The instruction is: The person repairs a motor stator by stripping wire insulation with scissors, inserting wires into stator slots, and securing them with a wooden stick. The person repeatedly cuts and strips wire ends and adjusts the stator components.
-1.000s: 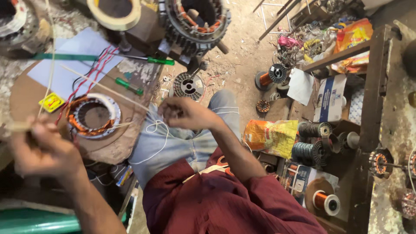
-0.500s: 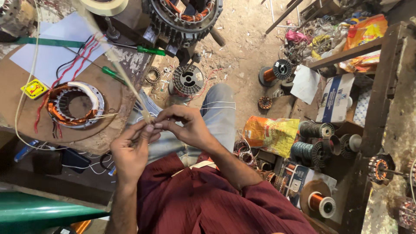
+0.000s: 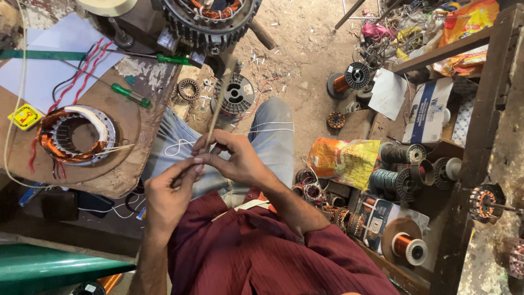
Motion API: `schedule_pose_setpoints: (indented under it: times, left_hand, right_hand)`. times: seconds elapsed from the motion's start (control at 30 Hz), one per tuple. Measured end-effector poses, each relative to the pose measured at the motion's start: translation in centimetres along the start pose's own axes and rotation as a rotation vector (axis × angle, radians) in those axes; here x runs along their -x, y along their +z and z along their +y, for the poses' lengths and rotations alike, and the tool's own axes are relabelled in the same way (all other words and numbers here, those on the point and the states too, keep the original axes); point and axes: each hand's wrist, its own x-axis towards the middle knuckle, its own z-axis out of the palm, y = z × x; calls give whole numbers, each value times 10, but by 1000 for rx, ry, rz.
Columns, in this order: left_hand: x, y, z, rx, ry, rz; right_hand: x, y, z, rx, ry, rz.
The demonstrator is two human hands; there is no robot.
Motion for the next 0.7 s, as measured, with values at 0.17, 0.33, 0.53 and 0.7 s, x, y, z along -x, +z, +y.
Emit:
schedule_pose_setpoints:
  times: [0.17, 0.33, 0.53, 0.7]
  left_hand:
    - [2, -2, 1, -53, 2, -17]
    - [0, -10, 3, -89, 32, -21]
    - [-7, -30, 5, -17, -23, 48]
    - [-16, -41, 10, 100, -17, 74]
  right_hand:
    - [5, 2, 0, 7, -60, -20]
    - [20, -12, 6, 251, -8, 9]
    - [80, -50, 58, 790, 299, -411]
    - [141, -56, 86, 963, 478, -535]
